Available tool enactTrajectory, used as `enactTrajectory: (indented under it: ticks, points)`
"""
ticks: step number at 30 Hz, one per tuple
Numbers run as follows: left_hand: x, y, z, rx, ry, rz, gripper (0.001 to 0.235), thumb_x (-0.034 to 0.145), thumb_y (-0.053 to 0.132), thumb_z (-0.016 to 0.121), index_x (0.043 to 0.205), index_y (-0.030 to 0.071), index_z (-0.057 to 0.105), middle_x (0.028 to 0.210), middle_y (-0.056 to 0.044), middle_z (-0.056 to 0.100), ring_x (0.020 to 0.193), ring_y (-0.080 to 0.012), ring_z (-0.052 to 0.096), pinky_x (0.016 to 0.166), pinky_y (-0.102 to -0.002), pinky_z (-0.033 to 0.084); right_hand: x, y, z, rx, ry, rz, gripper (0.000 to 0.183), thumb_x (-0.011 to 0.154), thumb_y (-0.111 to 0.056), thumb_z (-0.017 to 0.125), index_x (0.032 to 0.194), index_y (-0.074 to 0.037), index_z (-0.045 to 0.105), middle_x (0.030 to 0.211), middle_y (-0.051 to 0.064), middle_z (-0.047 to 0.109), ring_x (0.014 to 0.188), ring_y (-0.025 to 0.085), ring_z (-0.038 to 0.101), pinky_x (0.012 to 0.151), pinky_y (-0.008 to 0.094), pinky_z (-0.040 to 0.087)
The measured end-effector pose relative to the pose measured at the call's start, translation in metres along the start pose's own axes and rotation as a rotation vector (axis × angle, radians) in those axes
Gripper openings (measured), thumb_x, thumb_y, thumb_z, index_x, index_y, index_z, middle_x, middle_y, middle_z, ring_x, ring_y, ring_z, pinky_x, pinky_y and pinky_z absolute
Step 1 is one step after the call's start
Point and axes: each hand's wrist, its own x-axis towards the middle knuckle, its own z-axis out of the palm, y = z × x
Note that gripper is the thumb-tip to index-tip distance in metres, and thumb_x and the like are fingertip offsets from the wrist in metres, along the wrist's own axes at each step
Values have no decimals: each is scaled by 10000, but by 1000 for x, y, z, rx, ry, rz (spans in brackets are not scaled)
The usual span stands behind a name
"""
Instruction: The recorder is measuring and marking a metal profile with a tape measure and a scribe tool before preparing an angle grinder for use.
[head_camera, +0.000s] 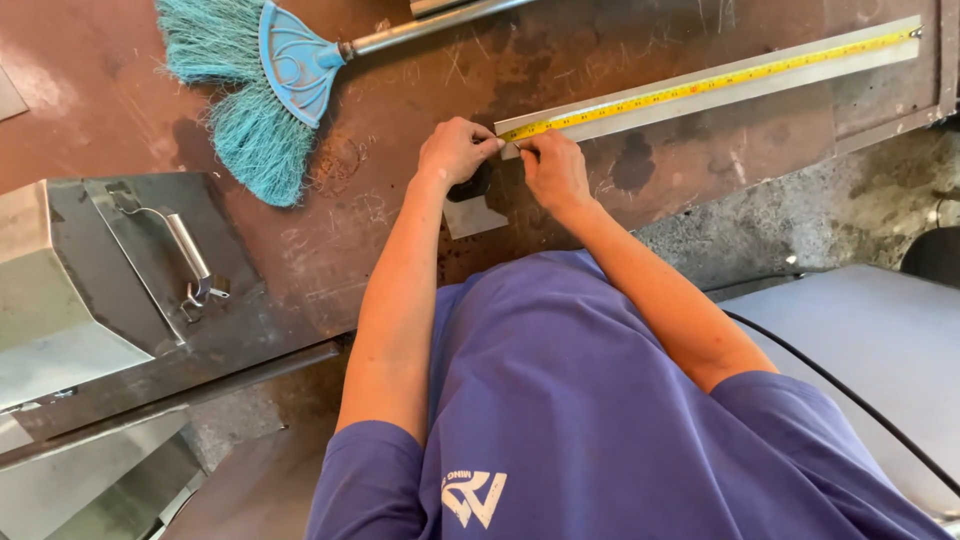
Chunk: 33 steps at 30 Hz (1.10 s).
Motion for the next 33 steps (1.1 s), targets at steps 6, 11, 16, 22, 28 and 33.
enactTrajectory:
  ticks: [6,11,16,22,28,33]
  points:
    - [-2,4,-4,11,-25,-34,303,869,431,724,1057,212,815,987,-89,778,956,-297,724,840,-416,556,0,2,-1,24,-13,29,77,890,-67,721,950,-19,727,934,211,690,889,427,656,790,502,525]
    - [0,2,-2,10,-25,-35,308,859,435,725,1058,217,813,989,-84,777,956,-294,722,838,-417,556,1,2,-1,17,-18,27,77,890,-67,721,947,-16,728,929,209,691,886,424,657,792,501,524]
    - [1,1,-1,8,-25,-30,307,860,433,725,1054,213,816,988,-82,777,956,-293,720,836,-418,555,2,2,-1,25,-8,37,71,892,-70,721,941,-20,731,918,207,691,876,419,660,784,494,527]
    - [-1,5,-4,5,-30,-23,305,863,428,725,1059,210,813,977,-80,776,942,-285,724,823,-411,556,3,1,-2,22,-32,57,71,890,-78,727,918,-14,717,899,204,691,861,417,662,770,495,524]
    - [-3,8,-6,-19,-39,-57,296,866,422,726,1045,204,816,963,-72,780,921,-277,726,816,-405,555,11,-2,2,-51,-77,61,73,890,-70,712,899,-9,672,931,205,681,901,430,652,780,515,516]
    - [1,4,-6,-9,-23,-29,303,865,433,736,1043,202,816,994,-84,771,959,-298,718,831,-412,554,18,-16,-4,-159,-189,87,52,894,-57,670,919,-12,661,961,223,663,923,455,637,788,533,514]
